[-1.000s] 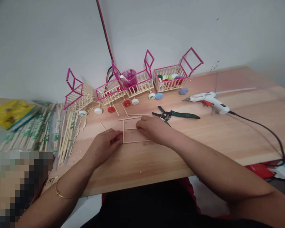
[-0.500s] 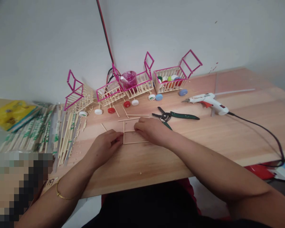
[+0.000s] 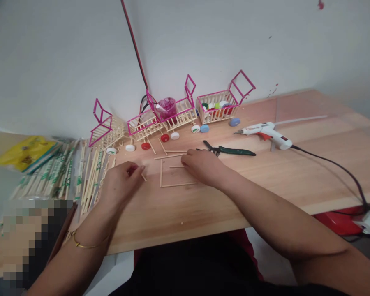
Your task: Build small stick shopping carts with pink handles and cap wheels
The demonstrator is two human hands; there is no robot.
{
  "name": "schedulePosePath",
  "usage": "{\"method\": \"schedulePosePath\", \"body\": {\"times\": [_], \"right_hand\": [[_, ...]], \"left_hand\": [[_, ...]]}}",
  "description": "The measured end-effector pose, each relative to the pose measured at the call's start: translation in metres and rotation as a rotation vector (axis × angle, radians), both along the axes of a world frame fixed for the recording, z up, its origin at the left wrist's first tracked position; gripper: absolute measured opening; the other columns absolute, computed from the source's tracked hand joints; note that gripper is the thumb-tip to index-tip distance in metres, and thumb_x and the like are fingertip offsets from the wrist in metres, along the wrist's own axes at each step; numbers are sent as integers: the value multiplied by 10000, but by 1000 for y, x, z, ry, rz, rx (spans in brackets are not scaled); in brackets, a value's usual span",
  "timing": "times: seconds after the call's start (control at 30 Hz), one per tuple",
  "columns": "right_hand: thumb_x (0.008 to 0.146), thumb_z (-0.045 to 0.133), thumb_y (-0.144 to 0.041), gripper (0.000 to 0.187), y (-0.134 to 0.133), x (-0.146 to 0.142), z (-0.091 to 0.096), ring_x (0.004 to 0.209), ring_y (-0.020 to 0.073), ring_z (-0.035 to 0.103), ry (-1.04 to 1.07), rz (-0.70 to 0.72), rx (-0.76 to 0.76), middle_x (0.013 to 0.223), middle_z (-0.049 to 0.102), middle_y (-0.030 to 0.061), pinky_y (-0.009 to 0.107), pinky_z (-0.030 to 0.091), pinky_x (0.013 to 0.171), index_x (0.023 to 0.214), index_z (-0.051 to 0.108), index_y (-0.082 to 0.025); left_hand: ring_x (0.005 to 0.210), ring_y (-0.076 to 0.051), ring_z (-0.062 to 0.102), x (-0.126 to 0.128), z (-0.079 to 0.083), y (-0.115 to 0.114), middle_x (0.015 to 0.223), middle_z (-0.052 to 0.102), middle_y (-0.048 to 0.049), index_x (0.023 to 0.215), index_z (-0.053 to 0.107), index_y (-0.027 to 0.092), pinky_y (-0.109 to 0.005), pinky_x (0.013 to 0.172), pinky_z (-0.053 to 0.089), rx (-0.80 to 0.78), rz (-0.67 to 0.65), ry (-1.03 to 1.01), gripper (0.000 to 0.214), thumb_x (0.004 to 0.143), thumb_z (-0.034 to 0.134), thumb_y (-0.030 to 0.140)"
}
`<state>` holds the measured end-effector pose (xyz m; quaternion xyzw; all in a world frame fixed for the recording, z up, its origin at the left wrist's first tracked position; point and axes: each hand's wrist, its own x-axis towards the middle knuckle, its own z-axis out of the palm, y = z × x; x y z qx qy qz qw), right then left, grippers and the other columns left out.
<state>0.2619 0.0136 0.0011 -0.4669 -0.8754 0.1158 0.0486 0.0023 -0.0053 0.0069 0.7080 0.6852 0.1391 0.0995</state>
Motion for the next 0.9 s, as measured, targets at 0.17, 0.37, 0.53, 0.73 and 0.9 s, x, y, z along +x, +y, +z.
{"method": "schedulePosePath", "body": {"times": [0.17, 0.37, 0.53, 0.73, 0.9], "right_hand": [[924, 473, -238, 196, -5, 0, 5, 883, 211, 607, 114, 44, -7, 958, 658, 98, 296, 413, 746, 937, 651, -159], [917, 482, -245, 187, -5, 0, 4, 863, 205, 593, 160, 69, -9, 930, 662, 94, 298, 403, 740, 908, 649, -162], [925, 468, -262, 206, -5, 2, 9, 845, 201, 598, 146, 56, 23, 928, 672, 86, 292, 390, 716, 909, 648, -163], [918, 483, -262, 197, -6, 4, 16, 846, 202, 608, 134, 29, 20, 936, 675, 85, 284, 378, 699, 915, 657, -169], [912, 494, -252, 194, -7, 5, 20, 861, 215, 615, 120, 8, 8, 929, 677, 94, 288, 380, 700, 925, 665, -162]], "left_hand": [[639, -230, 596, -6, 2, 9, 657, 661, -90, 679, 639, 204, -311, 556, 338, -137, 111, 138, 399, 841, 481, 533], [634, -194, 601, 1, -8, 14, 633, 666, -53, 663, 651, 203, -289, 572, 358, -158, 70, 12, 228, 789, 538, 357], [591, -174, 574, 15, -5, 11, 587, 643, -43, 632, 646, 193, -281, 555, 337, -190, -10, -21, 254, 783, 543, 370], [607, -183, 573, 37, 3, 12, 637, 661, -74, 646, 654, 190, -293, 560, 331, -194, -72, 75, 342, 823, 526, 454], [716, -221, 623, 48, 6, 20, 710, 689, -89, 725, 678, 192, -296, 594, 384, -216, -64, 175, 284, 767, 611, 465]]}}
